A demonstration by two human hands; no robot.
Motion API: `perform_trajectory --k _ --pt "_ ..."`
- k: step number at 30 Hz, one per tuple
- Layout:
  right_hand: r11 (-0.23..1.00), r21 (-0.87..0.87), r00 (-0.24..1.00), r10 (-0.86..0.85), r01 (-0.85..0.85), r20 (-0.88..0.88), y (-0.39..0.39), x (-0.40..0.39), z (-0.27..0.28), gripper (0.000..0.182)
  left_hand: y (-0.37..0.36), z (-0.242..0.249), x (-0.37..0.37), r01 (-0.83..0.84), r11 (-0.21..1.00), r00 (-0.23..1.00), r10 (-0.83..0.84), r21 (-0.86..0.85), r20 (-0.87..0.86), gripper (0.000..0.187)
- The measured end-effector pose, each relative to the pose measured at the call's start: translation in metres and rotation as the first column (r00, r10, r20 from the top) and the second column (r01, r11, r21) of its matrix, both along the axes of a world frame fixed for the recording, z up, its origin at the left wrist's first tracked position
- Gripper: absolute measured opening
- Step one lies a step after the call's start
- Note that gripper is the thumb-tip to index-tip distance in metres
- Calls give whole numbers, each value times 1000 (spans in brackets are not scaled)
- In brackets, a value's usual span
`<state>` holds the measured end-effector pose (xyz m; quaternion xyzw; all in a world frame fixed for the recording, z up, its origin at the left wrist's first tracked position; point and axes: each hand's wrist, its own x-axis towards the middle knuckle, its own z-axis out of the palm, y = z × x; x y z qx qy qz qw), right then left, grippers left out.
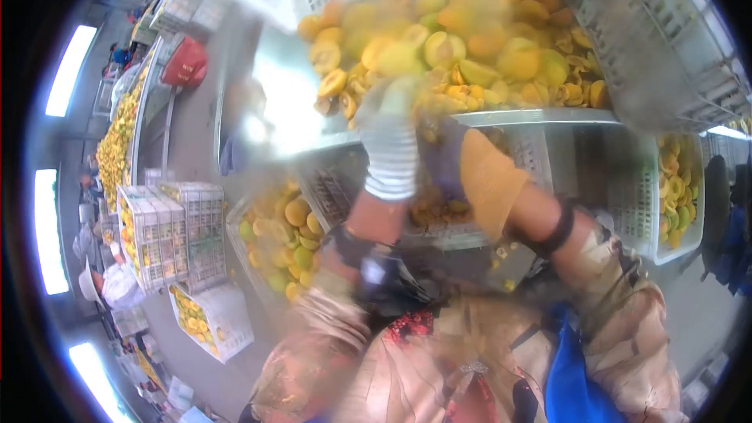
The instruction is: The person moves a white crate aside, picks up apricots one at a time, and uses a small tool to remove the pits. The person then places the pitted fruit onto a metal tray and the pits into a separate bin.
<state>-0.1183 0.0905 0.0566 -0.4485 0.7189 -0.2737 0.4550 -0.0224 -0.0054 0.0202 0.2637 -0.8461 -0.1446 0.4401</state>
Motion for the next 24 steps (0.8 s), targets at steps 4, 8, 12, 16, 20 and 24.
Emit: perform_trajectory --k 4,8,12,16,20,24 --pt "992 -43 967 -122 115 -224 6 13 9 39 2 5 4 354 643 894 -19 679 -448 17" --pt "989 -146 945 -21 -28 -326 11 9 -7 41 -7 -2 10 612 361 743 44 704 -668 14" --pt "984 -11 968 -170 175 186 20 7 40 31 2 38 20 527 476 848 -234 704 -476 21" --pt "836 -529 888 -124 -146 -442 23 -15 -28 27 9 47 6 715 313 697 -267 625 -665 65" --pt "832 -551 857 -238 -62 -456 19 -16 -16 27 -1 48 8 793 115 602 -304 598 -739 73" --pt "866 -497 839 -234 -49 -491 18 -12 -14 26 11 57 11 529 447 841 -390 722 -375 60"
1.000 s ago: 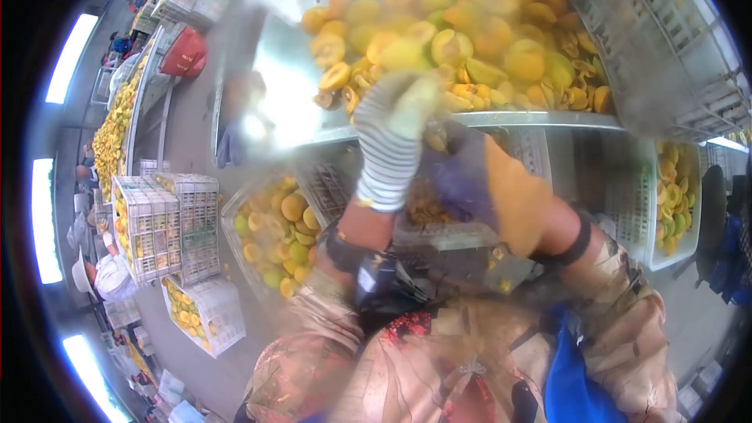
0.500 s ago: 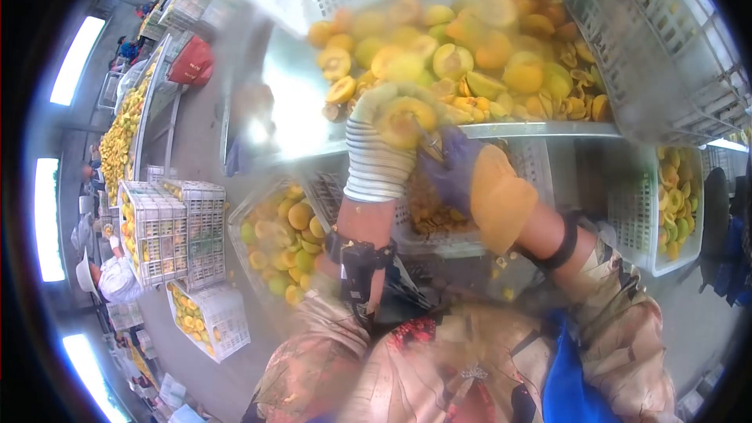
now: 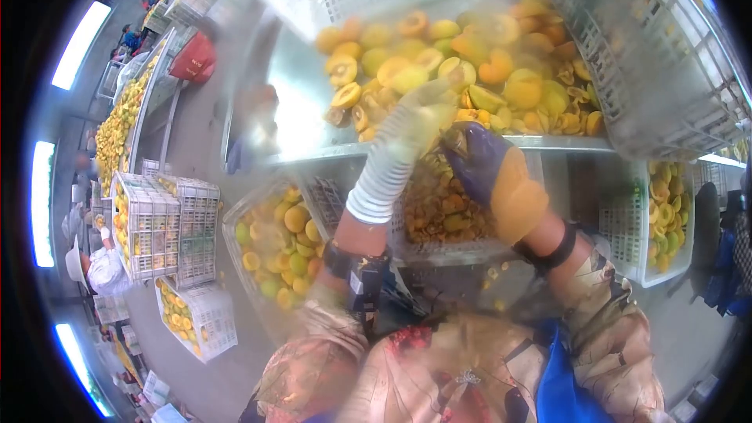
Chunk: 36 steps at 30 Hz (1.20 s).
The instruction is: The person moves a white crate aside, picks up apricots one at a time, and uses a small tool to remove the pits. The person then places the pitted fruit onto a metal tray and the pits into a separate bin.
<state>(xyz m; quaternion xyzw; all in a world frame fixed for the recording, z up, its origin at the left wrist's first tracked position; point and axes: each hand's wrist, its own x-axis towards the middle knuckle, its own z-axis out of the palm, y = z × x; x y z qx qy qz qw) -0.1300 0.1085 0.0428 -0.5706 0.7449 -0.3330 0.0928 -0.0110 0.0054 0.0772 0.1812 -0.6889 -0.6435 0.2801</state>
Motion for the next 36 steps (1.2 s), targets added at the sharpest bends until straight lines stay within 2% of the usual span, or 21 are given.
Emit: perform_trajectory --k 4,5,6,7,9,10,11,12,13,14,15,16,20,22,23,25,28,32,34,35,36 --pt "984 177 991 -60 38 122 5 2 30 27 4 -9 4 -166 986 968 157 30 198 50" --pt "940 282 738 -51 -192 673 12 -4 55 28 1 -5 7 -101 901 993 120 421 -18 47" --pt "870 226 217 -141 -437 966 15 -8 69 28 -2 0 10 61 690 959 161 721 -235 46" --pt "870 217 217 -131 -442 967 16 -5 69 28 -1 11 13 170 646 950 93 744 -299 44" --pt "905 269 629 -3 -329 778 18 5 68 29 -4 -1 10 94 673 939 185 734 -290 44" --pt "906 266 624 -3 -329 782 19 10 57 29 -4 -7 8 23 680 920 272 733 -282 44" --pt "963 161 854 109 -218 508 19 17 38 27 -5 -9 11 22 679 923 269 734 -277 44" --pt "989 19 977 143 -148 155 17 22 35 26 -6 -10 14 -147 909 965 218 391 -145 44" --pt "989 15 989 144 -144 36 18 22 35 24 -7 -11 16 -224 974 975 224 -45 -2 45" --pt "990 17 989 141 -142 40 21 23 39 24 -7 -14 17 -221 974 975 221 -43 3 45" --pt "986 130 994 105 -108 28 23 24 51 27 -8 -16 18 -73 970 956 134 230 -262 50" --pt "969 235 997 71 -72 12 24 26 58 32 -10 -16 20 143 891 847 115 431 -519 56" --pt "985 174 996 28 -13 -83 38 28 53 46 -8 -7 23 309 892 807 -61 331 -588 69" --pt "1000 10 980 15 -13 -200 44 23 49 57 -1 -1 23 205 867 854 68 454 -516 81" --pt "1000 12 980 9 -7 -201 43 18 45 57 -1 -3 21 211 866 854 63 454 -516 81" --pt "965 -243 946 17 -100 -323 38 8 39 50 -3 -8 19 248 868 844 26 431 -536 83" --pt "988 -147 978 12 -43 -210 37 9 41 55 1 -14 14 141 954 875 5 266 -484 87" --pt "996 -90 967 -9 -14 -256 32 2 41 53 0 -19 13 256 937 845 -98 237 -525 90" --pt "996 81 995 -21 29 -100 30 4 46 47 6 -17 8 100 989 911 -46 110 -409 76" --pt "996 82 995 -18 27 -103 29 5 42 47 6 -14 9 98 989 910 -44 111 -411 76" --pt "998 59 995 0 -5 98 26 7 37 42 8 -5 8 -1 988 966 41 155 -256 66"
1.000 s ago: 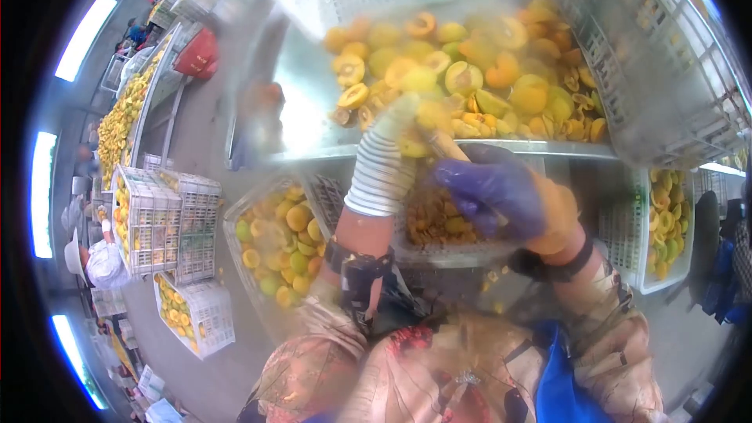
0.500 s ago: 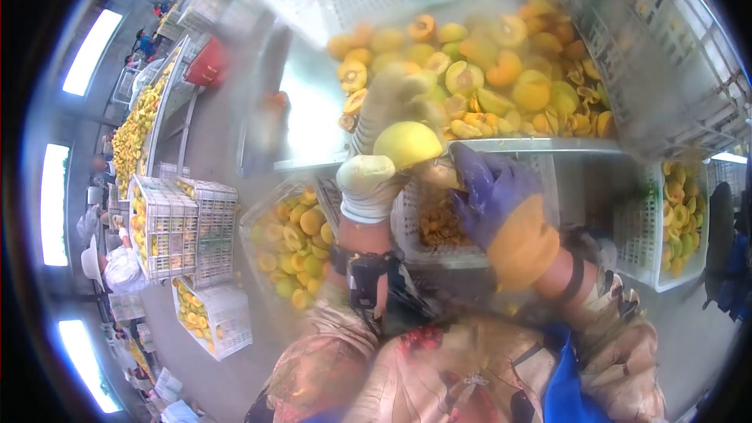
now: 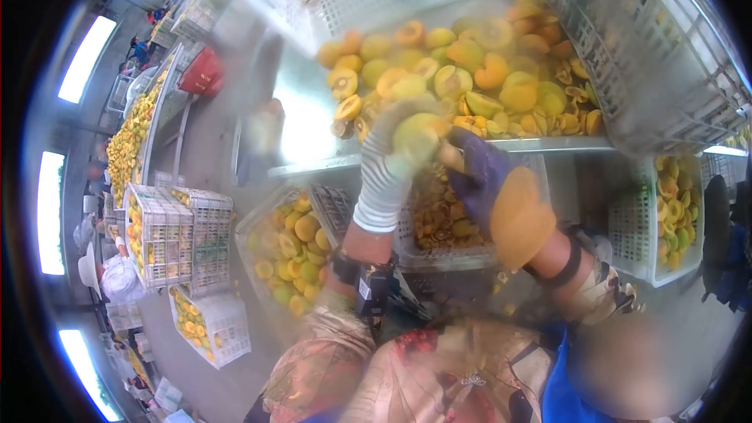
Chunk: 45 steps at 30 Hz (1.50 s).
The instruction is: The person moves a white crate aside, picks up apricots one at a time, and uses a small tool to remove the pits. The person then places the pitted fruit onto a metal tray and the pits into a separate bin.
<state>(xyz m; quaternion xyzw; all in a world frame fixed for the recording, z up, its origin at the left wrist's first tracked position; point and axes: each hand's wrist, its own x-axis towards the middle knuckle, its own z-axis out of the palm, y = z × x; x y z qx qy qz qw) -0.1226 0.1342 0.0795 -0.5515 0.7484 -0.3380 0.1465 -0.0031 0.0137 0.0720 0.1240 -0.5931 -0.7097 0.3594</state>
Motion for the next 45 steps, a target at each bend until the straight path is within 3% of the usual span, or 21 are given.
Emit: perform_trajectory --k 2,3,4,5,6,10,14,20,21,22,23,25,29,31,32,35,37,41,43,44,45 --pt "1000 -18 980 27 -24 199 0 6 -4 38 -10 -8 4 -88 995 983 81 38 166 57" --pt "993 54 982 96 -106 163 1 12 5 35 -31 -29 10 65 905 998 -54 422 -38 44" --pt "976 123 977 165 -181 132 3 18 14 34 -42 -26 8 273 664 955 -101 696 -278 34" --pt "974 122 976 172 -188 132 10 23 23 34 -51 -21 9 218 367 928 208 904 -308 31" --pt "970 148 972 167 -192 168 17 29 34 34 -52 -12 12 214 375 927 215 902 -309 31" --pt "999 10 998 51 -51 21 11 21 10 33 -51 -6 20 422 518 837 91 744 -539 37" --pt "982 -187 953 55 2 297 4 20 12 30 -44 -11 21 287 638 922 19 715 -388 45" --pt "1000 24 975 -4 -1 220 -4 26 25 25 -37 -19 15 149 694 964 58 704 -261 43" --pt "1000 27 976 -8 3 218 -7 26 20 25 -36 -25 14 -226 929 973 232 294 14 41" --pt "999 -33 976 -14 22 217 -11 27 10 25 -35 -30 13 -448 854 853 497 -263 161 39" --pt "995 -93 976 -20 41 216 -13 27 4 25 -36 -34 12 -446 857 854 494 -260 162 39" --pt "997 -58 978 -41 54 204 -18 28 2 26 -39 -35 8 -348 892 932 363 288 1 35" --pt "997 12 982 -72 71 174 -24 33 -9 28 -31 -29 6 -412 910 892 412 -41 186 37" --pt "990 106 983 -112 97 143 -28 35 -2 28 -23 -23 -2 -360 872 926 377 332 13 35" --pt "973 194 983 -148 125 109 -29 36 1 28 -20 -23 -4 -359 871 926 376 334 15 35" --pt "958 246 982 -170 146 82 -32 40 1 31 -13 -25 -5 -385 876 921 383 290 66 32" --pt "965 231 983 -150 123 102 -32 40 -7 33 -11 -27 -7 -500 862 845 507 -86 172 37" --pt "933 341 979 -164 113 123 -35 44 -7 39 -13 -46 -5 -515 819 791 568 -253 230 33" --pt "930 358 975 -150 83 164 -35 41 1 40 -7 -38 0 -419 371 629 777 -829 31 33" --pt "927 372 969 -139 54 204 -35 39 3 42 -6 -34 0 -420 375 628 777 -826 33 33" --pt "926 374 969 -140 54 205 -36 35 2 42 -4 -24 0 -531 716 734 656 -453 177 33"
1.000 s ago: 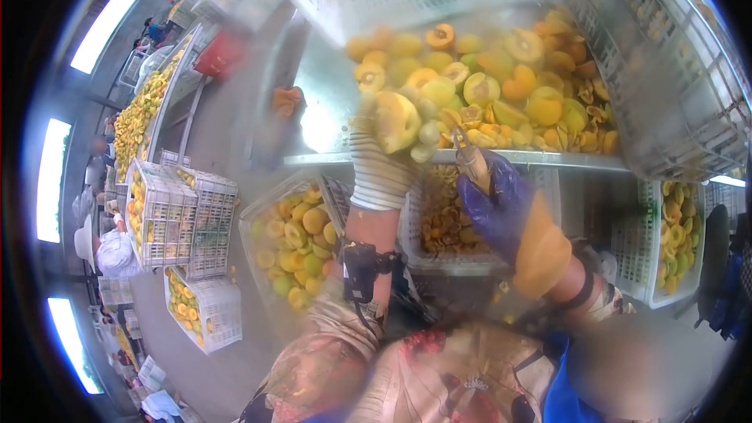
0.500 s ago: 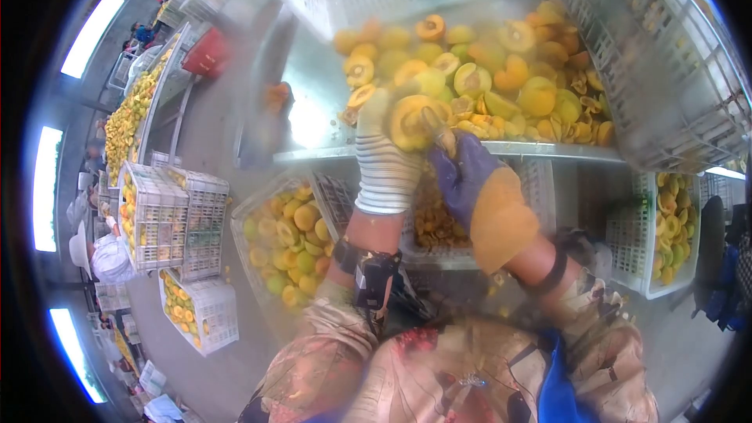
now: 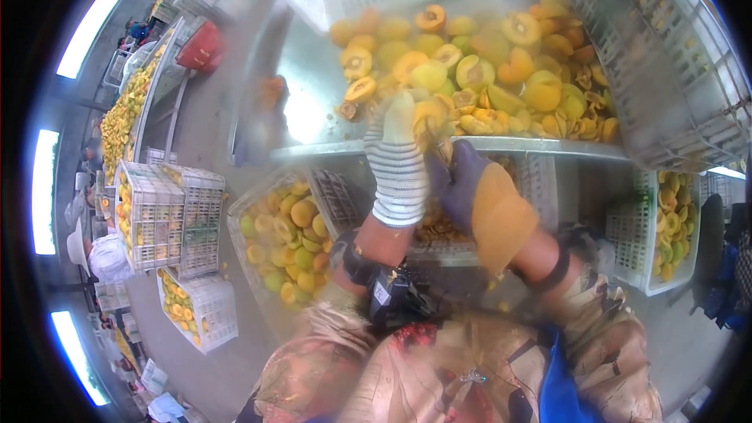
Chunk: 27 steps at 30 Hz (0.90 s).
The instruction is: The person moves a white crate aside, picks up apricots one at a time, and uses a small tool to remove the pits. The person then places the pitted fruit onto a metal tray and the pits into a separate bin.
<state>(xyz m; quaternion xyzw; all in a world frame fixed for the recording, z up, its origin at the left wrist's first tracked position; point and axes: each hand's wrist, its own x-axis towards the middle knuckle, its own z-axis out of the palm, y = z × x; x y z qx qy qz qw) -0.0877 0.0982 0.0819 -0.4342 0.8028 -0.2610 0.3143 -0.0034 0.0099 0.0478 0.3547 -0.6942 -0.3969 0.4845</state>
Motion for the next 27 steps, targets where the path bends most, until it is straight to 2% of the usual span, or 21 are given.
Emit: perform_trajectory --k 1,2,5,6,8,10,11,12,13,14,16,17,18,19,20,22,23,24,25,26,27 --pt "998 13 998 69 -69 3 -1 -5 -1 42 2 4 0 156 899 962 -45 409 -269 32" --pt "990 25 990 138 -138 7 -1 -8 -2 43 3 4 0 154 899 963 -44 410 -266 32" --pt "984 117 989 142 -136 -44 -1 -6 -4 42 2 -9 -6 106 944 973 -34 313 -227 30" --pt "984 118 989 140 -134 -39 1 -5 -8 42 -1 -17 -10 24 969 982 23 244 -187 29" --pt "992 -121 994 58 -46 96 4 -3 -15 41 -5 -30 -7 -52 984 986 79 172 -150 28" --pt "997 -30 997 76 -76 11 1 -5 -12 40 -7 -21 1 -25 947 969 101 -320 224 25" --pt "994 54 993 94 -90 -70 -1 -7 -9 40 -4 -17 -2 -25 946 970 101 -323 222 25" --pt "995 53 993 91 -88 -69 -1 -9 -7 40 1 -13 -5 0 1000 1000 0 3 18 23" --pt "990 87 992 113 -108 -62 -1 -10 -5 40 3 -10 -8 97 944 978 -31 316 -206 22" --pt "984 122 989 135 -128 -55 0 -11 -3 39 1 -7 -5 100 943 979 -36 318 -203 22" --pt "976 136 984 176 -173 -8 4 -21 12 40 -8 -2 5 316 832 934 -189 457 -302 20" --pt "964 143 975 220 -223 37 4 -24 16 41 -10 -7 5 314 833 935 -188 456 -300 20" --pt "964 139 974 222 -225 39 4 -22 10 41 -14 -17 7 282 931 959 -265 233 -99 22" --pt "970 165 981 188 -178 -46 3 -20 -3 40 -15 -20 6 285 958 952 -282 -10 118 24" --pt "974 188 980 150 -125 -128 1 -17 -13 39 -12 -22 3 289 957 950 -286 -11 123 24" --pt "984 143 985 126 -108 -122 1 -15 -20 36 -1 -22 -5 52 936 980 19 -348 197 28" --pt "990 100 986 111 -99 -123 1 -14 -23 33 -4 -26 -5 52 937 980 18 -344 196 28" --pt "990 99 986 111 -99 -123 2 -12 -31 33 -12 -32 -3 109 989 987 -95 -103 131 30" --pt "988 -144 997 62 -56 37 3 -8 -39 29 -19 -28 1 180 974 982 -187 136 39 34" --pt "931 -365 977 60 19 203 5 -7 -45 26 -22 -23 9 169 976 984 -175 136 37 34" --pt "931 -365 978 70 7 198 7 -12 -34 26 -22 -3 15 316 938 948 -319 144 1 39"
